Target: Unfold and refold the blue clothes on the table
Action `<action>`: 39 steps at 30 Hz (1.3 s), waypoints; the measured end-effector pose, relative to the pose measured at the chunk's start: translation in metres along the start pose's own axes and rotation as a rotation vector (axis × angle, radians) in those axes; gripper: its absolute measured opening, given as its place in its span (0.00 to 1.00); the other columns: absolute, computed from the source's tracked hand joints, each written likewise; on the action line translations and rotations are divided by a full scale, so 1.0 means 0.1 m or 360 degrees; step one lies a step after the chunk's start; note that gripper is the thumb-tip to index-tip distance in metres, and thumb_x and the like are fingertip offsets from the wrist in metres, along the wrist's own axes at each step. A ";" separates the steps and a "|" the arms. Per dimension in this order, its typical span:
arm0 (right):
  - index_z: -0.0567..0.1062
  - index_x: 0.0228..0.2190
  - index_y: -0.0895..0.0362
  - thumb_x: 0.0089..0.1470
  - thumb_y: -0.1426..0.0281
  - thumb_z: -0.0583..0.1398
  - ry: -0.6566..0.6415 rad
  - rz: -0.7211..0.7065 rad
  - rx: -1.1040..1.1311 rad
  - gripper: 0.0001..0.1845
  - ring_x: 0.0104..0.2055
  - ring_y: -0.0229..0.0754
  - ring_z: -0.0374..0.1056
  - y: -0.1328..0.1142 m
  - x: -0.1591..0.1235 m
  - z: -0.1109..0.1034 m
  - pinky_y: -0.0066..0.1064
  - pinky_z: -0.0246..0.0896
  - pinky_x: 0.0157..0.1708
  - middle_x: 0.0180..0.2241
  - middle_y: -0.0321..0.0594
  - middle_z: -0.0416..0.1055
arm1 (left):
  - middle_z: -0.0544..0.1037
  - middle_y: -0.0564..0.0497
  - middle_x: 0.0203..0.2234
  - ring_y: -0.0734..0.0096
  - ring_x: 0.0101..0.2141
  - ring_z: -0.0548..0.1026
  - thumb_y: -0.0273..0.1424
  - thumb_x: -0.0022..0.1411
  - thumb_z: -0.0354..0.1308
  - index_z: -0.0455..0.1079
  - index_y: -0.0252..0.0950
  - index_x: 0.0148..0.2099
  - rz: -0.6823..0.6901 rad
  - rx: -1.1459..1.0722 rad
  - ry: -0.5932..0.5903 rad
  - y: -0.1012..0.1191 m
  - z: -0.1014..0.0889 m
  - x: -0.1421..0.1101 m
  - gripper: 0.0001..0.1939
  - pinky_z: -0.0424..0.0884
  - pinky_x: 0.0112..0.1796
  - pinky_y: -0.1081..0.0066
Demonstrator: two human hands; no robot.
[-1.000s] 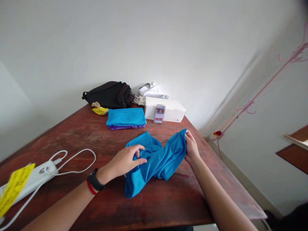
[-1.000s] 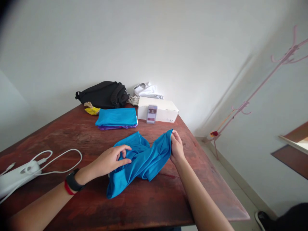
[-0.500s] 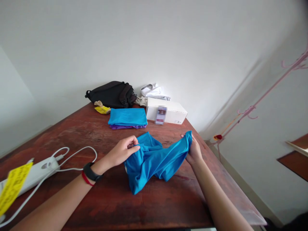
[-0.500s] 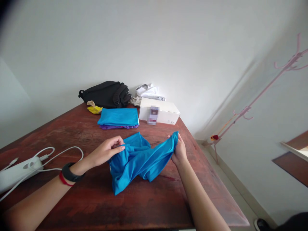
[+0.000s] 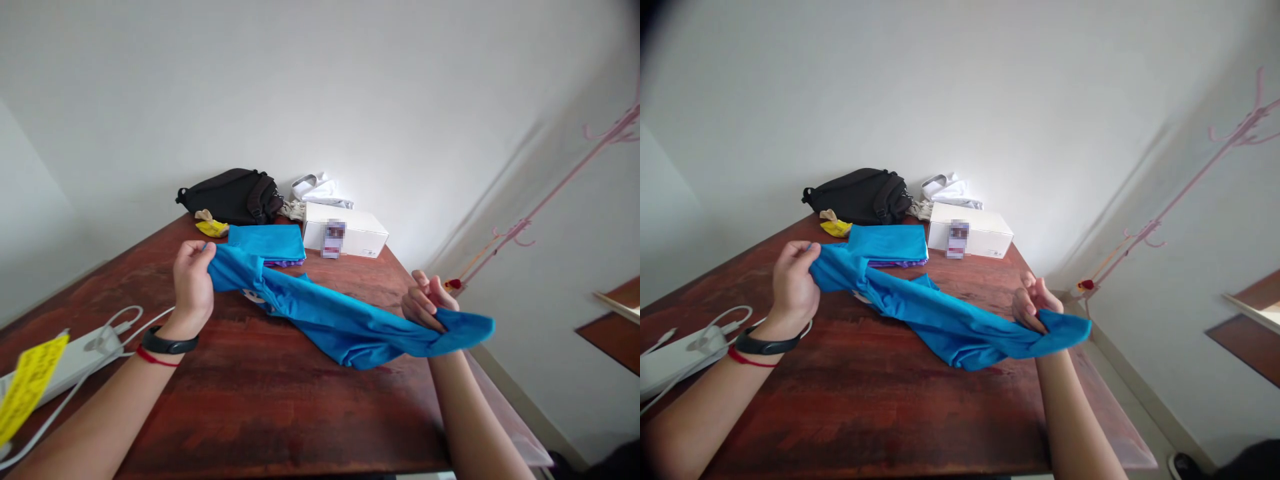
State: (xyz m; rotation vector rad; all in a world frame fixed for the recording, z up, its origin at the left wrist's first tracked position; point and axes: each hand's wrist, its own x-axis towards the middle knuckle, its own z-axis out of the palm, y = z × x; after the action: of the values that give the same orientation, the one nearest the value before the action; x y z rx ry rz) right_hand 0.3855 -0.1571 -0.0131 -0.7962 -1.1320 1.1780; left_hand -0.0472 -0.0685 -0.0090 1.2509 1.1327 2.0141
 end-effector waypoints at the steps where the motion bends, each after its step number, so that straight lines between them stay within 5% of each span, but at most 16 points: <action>1: 0.68 0.36 0.47 0.58 0.44 0.56 -0.0118 0.0068 -0.0014 0.20 0.06 0.26 0.33 0.02 -0.01 0.03 0.23 0.30 0.07 0.15 0.21 0.58 | 0.64 0.56 0.26 0.71 0.28 0.63 0.39 0.60 0.62 0.63 0.40 0.33 0.0026 -0.0024 0.0027 0.02 0.00 -0.01 0.12 0.63 0.32 0.70; 4: 0.70 0.42 0.49 0.60 0.47 0.57 -0.0396 0.0227 -0.0138 0.20 0.12 0.31 0.59 0.12 0.01 0.23 0.23 0.49 0.10 0.30 0.34 0.75 | 0.65 0.56 0.27 0.70 0.28 0.63 0.41 0.59 0.64 0.64 0.41 0.34 0.0089 -0.0099 0.0006 0.11 0.02 -0.08 0.13 0.62 0.32 0.69; 6: 0.72 0.45 0.51 0.61 0.51 0.59 -0.0504 0.0274 -0.0359 0.19 0.28 0.39 0.73 0.21 0.01 0.42 0.27 0.65 0.21 0.42 0.42 0.76 | 0.66 0.55 0.27 0.69 0.28 0.64 0.44 0.59 0.63 0.64 0.42 0.34 0.0139 -0.0056 -0.0016 0.17 0.03 -0.14 0.15 0.62 0.31 0.68; 8: 0.73 0.49 0.52 0.60 0.54 0.62 -0.0626 0.0250 -0.0696 0.21 0.46 0.47 0.74 0.30 0.00 0.61 0.35 0.72 0.38 0.51 0.46 0.73 | 0.67 0.55 0.28 0.68 0.30 0.65 0.45 0.61 0.61 0.63 0.42 0.35 0.0186 0.0044 -0.0023 0.23 0.03 -0.18 0.15 0.63 0.33 0.67; 10: 0.71 0.55 0.51 0.56 0.54 0.65 -0.0777 0.0139 -0.1065 0.28 0.58 0.52 0.66 0.39 -0.04 0.78 0.43 0.65 0.54 0.57 0.46 0.68 | 0.69 0.56 0.30 0.68 0.34 0.67 0.45 0.64 0.56 0.61 0.41 0.36 0.0203 0.0200 -0.0049 0.28 0.01 -0.20 0.14 0.64 0.36 0.67; 13: 0.66 0.62 0.48 0.48 0.51 0.70 -0.1027 0.0017 -0.1454 0.43 0.64 0.57 0.59 0.52 -0.12 0.96 0.49 0.54 0.62 0.62 0.46 0.63 | 0.70 0.57 0.34 0.67 0.38 0.68 0.43 0.66 0.52 0.59 0.41 0.38 0.0218 0.0363 -0.0068 0.30 -0.02 -0.20 0.12 0.65 0.40 0.66; 16: 0.67 0.62 0.48 0.49 0.50 0.69 -0.1061 -0.0010 -0.1639 0.42 0.61 0.58 0.61 0.61 -0.15 1.02 0.47 0.57 0.61 0.59 0.46 0.66 | 0.70 0.56 0.33 0.68 0.37 0.69 0.42 0.65 0.53 0.58 0.40 0.36 0.0263 0.0400 -0.0010 0.29 -0.06 -0.19 0.12 0.66 0.40 0.65; 21: 0.77 0.51 0.51 0.60 0.55 0.62 -0.0790 -0.0023 -0.1615 0.21 0.45 0.48 0.71 0.67 -0.10 0.95 0.37 0.66 0.45 0.45 0.44 0.74 | 0.68 0.55 0.27 0.70 0.31 0.66 0.40 0.67 0.51 0.59 0.39 0.32 0.0287 0.0583 -0.0058 0.31 -0.09 -0.12 0.13 0.64 0.34 0.68; 23: 0.79 0.43 0.53 0.61 0.57 0.62 -0.0774 -0.0041 -0.1590 0.15 0.40 0.45 0.71 0.67 -0.08 0.92 0.34 0.65 0.40 0.39 0.42 0.75 | 0.70 0.54 0.26 0.67 0.31 0.69 0.41 0.67 0.51 0.63 0.38 0.31 0.0300 0.0726 -0.0275 0.31 -0.08 -0.08 0.14 0.65 0.33 0.68; 26: 0.80 0.35 0.55 0.58 0.56 0.64 -0.0775 0.0041 -0.1528 0.14 0.35 0.42 0.69 0.64 -0.08 0.93 0.31 0.62 0.34 0.33 0.39 0.75 | 0.78 0.52 0.30 0.62 0.34 0.75 0.45 0.66 0.52 0.71 0.39 0.35 0.0260 0.1041 -0.0913 0.21 -0.04 -0.09 0.16 0.66 0.37 0.68; 30: 0.80 0.31 0.55 0.54 0.55 0.67 -0.0828 0.0289 -0.1350 0.16 0.30 0.39 0.67 0.59 -0.11 0.97 0.28 0.58 0.29 0.29 0.36 0.75 | 0.82 0.46 0.43 0.51 0.42 0.79 0.49 0.60 0.58 0.75 0.45 0.51 0.0117 0.1476 -0.1626 -0.04 -0.03 -0.27 0.21 0.68 0.41 0.64; 33: 0.80 0.30 0.56 0.53 0.55 0.67 -0.0957 0.0420 -0.1242 0.17 0.28 0.38 0.66 0.55 -0.12 0.99 0.26 0.57 0.26 0.27 0.36 0.75 | 0.81 0.42 0.48 0.43 0.47 0.78 0.49 0.57 0.62 0.73 0.47 0.54 0.0131 0.1700 -0.1785 -0.15 -0.03 -0.41 0.24 0.68 0.42 0.60; 39: 0.79 0.31 0.57 0.54 0.53 0.65 -0.1069 0.0774 -0.1085 0.18 0.21 0.34 0.64 0.50 -0.13 0.97 0.24 0.58 0.21 0.25 0.36 0.75 | 0.80 0.47 0.31 0.52 0.35 0.79 0.36 0.64 0.52 0.71 0.43 0.34 0.0309 0.1864 -0.1770 -0.12 0.02 -0.46 0.09 0.65 0.33 0.65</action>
State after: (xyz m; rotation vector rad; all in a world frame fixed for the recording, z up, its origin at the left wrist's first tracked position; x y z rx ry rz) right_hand 0.2787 -0.1649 -0.0356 -1.2907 -2.0356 1.5384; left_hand -0.0251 -0.0961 -0.0402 2.5586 1.5228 0.2536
